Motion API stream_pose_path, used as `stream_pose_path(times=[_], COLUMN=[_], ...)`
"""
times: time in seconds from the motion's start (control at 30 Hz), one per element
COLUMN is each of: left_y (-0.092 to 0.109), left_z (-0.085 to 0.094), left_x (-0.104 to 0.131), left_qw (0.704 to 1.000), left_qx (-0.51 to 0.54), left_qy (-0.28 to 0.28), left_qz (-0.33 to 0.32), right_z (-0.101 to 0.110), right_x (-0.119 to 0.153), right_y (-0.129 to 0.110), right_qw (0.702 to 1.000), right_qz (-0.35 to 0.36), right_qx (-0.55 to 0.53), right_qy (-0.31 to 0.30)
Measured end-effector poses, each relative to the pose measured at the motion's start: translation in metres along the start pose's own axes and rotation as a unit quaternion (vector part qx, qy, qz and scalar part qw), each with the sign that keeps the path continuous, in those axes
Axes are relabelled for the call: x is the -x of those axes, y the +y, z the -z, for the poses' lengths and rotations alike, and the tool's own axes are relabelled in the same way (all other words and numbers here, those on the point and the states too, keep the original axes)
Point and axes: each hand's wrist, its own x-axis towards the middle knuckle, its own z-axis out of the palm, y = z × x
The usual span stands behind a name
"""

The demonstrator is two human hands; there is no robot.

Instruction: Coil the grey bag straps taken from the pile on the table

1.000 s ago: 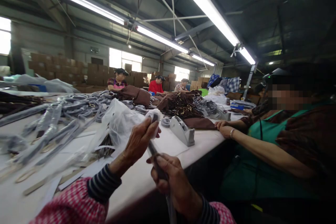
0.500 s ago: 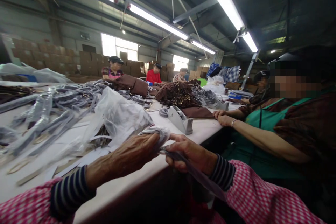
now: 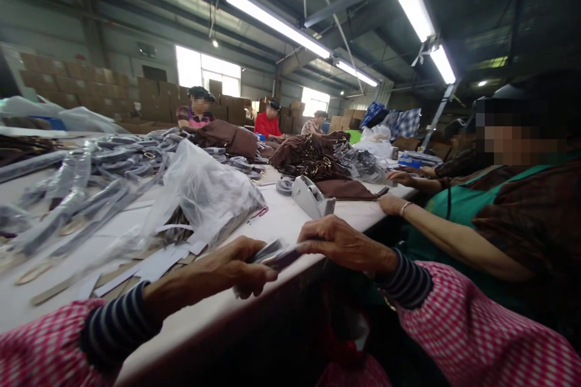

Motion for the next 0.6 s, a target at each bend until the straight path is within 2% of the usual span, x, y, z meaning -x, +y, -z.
stream_pose_path(times=[0.13, 0.23, 0.33, 0.4, 0.53, 0.6], left_y=[0.002, 0.0, -0.003, -0.005, -0.009, -0.009], left_z=[-0.007, -0.012, -0.013, -0.013, -0.015, -0.017], left_x=[0.008, 0.01, 0.006, 0.003, 0.002, 0.004], left_qw=[0.996, 0.994, 0.988, 0.984, 0.982, 0.987], left_qx=[0.08, 0.11, 0.137, 0.153, 0.167, 0.151], left_qy=[0.021, -0.022, -0.075, -0.091, -0.082, -0.063], left_qz=[0.019, 0.018, 0.006, 0.004, 0.015, -0.007], right_z=[0.013, 0.017, 0.018, 0.018, 0.019, 0.019], right_x=[-0.003, -0.002, 0.0, 0.0, -0.002, -0.002], right_y=[0.002, 0.003, 0.002, 0.001, 0.0, 0.001], right_qw=[0.998, 0.993, 0.991, 0.99, 0.986, 0.987], right_qz=[0.001, -0.006, -0.012, -0.012, -0.022, -0.031], right_qx=[-0.028, -0.066, -0.079, -0.082, -0.097, -0.097], right_qy=[-0.065, -0.099, -0.111, -0.117, -0.131, -0.122])
